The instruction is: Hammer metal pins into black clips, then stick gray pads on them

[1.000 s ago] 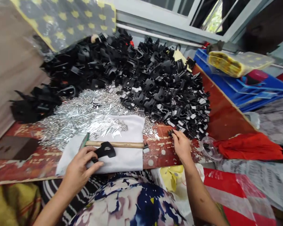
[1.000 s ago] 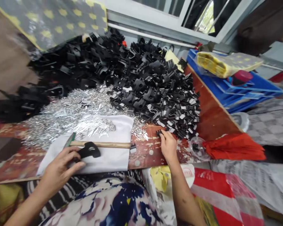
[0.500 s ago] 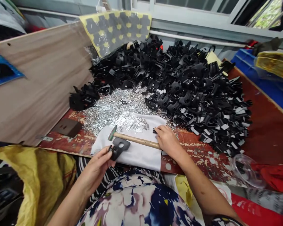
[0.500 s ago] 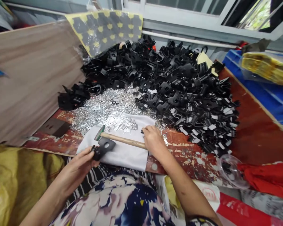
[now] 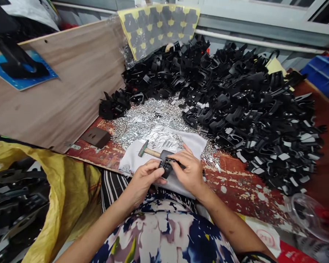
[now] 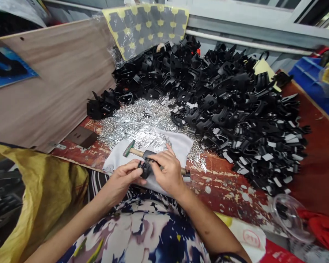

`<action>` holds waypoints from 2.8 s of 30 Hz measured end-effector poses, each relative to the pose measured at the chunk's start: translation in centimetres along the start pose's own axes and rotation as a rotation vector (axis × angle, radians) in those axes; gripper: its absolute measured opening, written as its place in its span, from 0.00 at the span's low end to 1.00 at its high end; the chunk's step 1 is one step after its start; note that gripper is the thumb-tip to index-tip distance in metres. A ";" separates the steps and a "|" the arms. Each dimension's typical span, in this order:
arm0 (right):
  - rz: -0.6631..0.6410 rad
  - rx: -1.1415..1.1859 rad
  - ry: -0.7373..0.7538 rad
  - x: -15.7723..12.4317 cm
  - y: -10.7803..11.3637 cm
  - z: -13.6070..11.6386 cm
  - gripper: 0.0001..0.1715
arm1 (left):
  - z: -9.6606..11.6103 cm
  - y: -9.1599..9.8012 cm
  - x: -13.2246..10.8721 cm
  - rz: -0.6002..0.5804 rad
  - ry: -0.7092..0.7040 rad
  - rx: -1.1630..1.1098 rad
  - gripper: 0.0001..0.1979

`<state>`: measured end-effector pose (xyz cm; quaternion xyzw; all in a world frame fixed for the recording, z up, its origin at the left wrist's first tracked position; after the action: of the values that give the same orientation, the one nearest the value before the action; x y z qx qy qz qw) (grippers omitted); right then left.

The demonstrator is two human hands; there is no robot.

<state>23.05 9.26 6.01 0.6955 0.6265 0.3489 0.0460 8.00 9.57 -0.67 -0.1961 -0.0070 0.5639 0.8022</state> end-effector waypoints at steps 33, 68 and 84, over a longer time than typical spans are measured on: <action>-0.031 0.086 -0.210 7.4 0.7 10.6 0.08 | -1.1 4.6 -1.0 0.129 -0.004 0.140 0.17; -0.318 -0.366 0.265 -0.4 -0.8 -1.2 0.09 | -0.5 1.6 0.0 0.067 -0.076 0.231 0.17; -0.266 0.056 0.061 0.3 -2.9 0.6 0.12 | -0.5 4.3 -0.5 0.215 -0.174 0.275 0.20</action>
<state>20.88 10.37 4.24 0.5963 0.7239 0.3428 0.0533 4.09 10.13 -2.41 -0.0349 0.0217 0.6568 0.7529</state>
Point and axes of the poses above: each hand's wrist, its own x-axis towards the middle knuckle, its own y-axis out of the back of the hand, z = x × y, the point moved 8 cm from there along x, towards the middle knuckle, and after that the axes turned 6 degrees about -y, right-handed, at the moved point
